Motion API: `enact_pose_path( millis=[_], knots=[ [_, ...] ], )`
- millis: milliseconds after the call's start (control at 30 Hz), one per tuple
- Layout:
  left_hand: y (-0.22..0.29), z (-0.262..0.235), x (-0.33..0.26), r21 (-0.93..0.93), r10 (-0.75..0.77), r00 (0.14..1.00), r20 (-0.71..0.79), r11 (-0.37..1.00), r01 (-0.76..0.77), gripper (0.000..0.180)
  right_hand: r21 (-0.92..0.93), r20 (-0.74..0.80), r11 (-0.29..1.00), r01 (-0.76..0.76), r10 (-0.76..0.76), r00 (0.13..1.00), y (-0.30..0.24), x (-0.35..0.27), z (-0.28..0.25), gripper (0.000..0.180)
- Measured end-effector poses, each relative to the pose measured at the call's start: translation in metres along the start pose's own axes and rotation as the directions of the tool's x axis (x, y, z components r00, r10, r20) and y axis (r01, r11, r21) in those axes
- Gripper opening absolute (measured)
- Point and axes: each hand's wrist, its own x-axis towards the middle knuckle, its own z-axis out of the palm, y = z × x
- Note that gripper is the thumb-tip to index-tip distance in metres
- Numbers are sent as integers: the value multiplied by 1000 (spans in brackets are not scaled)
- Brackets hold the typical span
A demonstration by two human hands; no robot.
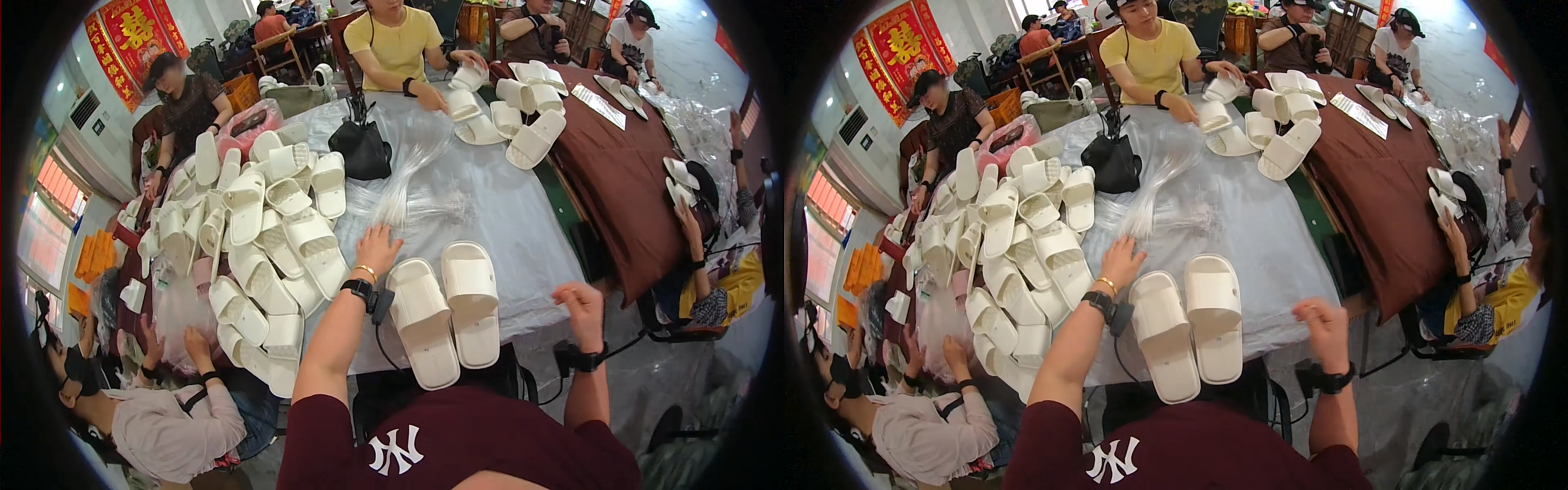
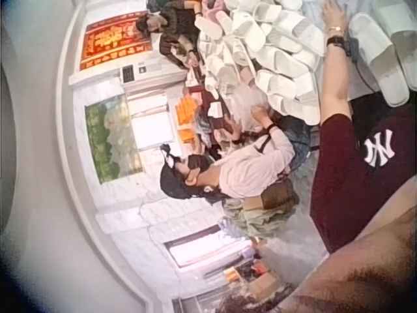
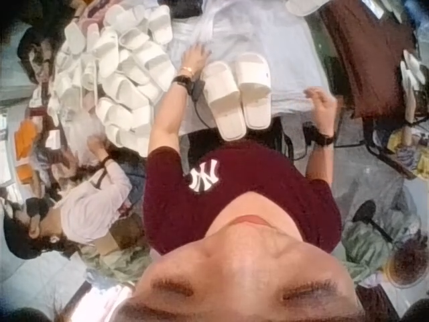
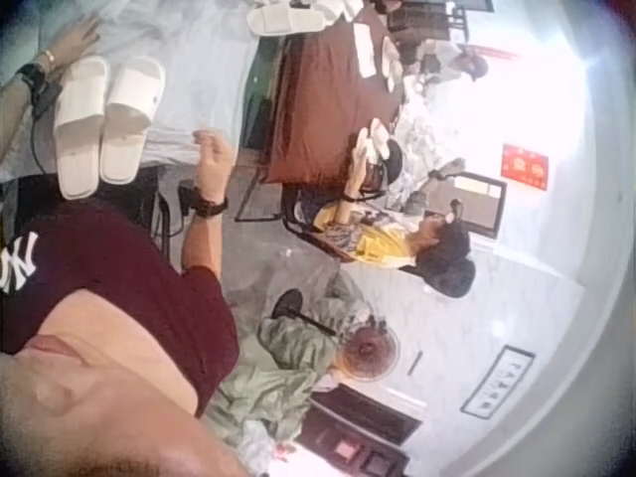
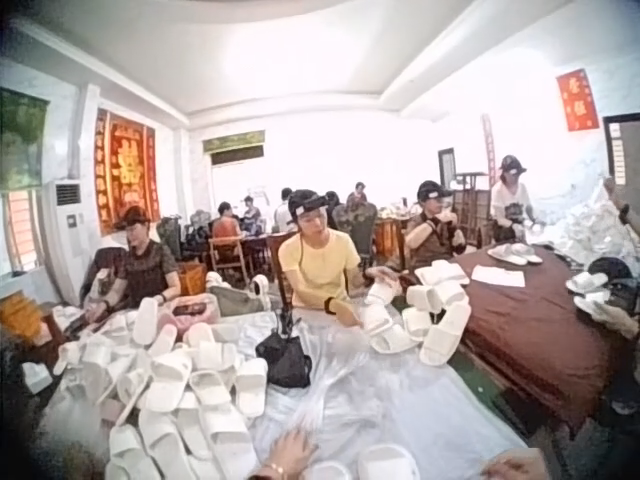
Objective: Assembling or inspecting white plastic slippers at a table in a manufacturing setting.
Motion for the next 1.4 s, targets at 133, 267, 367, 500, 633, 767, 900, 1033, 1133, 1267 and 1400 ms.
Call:
enact_pose_path(
  millis=[133,267,367,500,633,767,900,1033,1133,1267,1400],
  knots=[
    [-3,-5,-4,62,10,999,-33,998,-8,53,102,-298,991,88,-54,953,-9,-5,-47,16],
    [3,-13,-14,18,70,991,-117,998,-68,43,-224,-474,961,164,-255,843,-32,-4,-56,16],
    [19,-24,-34,63,173,933,-314,985,-162,35,-251,-360,955,158,-243,901,-37,-5,-49,16],
    [62,-54,-83,-333,192,951,-244,904,-268,28,-234,-29,970,64,-73,997,-26,-2,9,17],
    [116,-77,-135,-651,374,918,131,731,-205,34,-166,324,985,-53,105,940,7,-6,85,14],
    [124,-64,-169,-787,387,905,179,608,-104,25,-207,526,964,169,-36,850,3,-4,136,19],
    [109,-49,-175,-816,235,967,98,575,-57,17,-83,529,988,131,-68,846,-2,-6,148,19],
    [107,-56,-178,-853,146,962,232,506,129,14,-47,541,999,26,4,841,6,-6,144,18],
    [113,-57,-182,-863,181,968,176,500,64,13,-72,558,997,2,39,829,-1,-7,141,18],
    [111,-57,-181,-798,215,958,187,602,20,13,-69,541,997,18,22,840,0,-10,143,18],
    [97,-53,-179,-767,145,978,153,641,25,13,9,505,999,-46,35,862,9,-17,138,18]
  ],
)
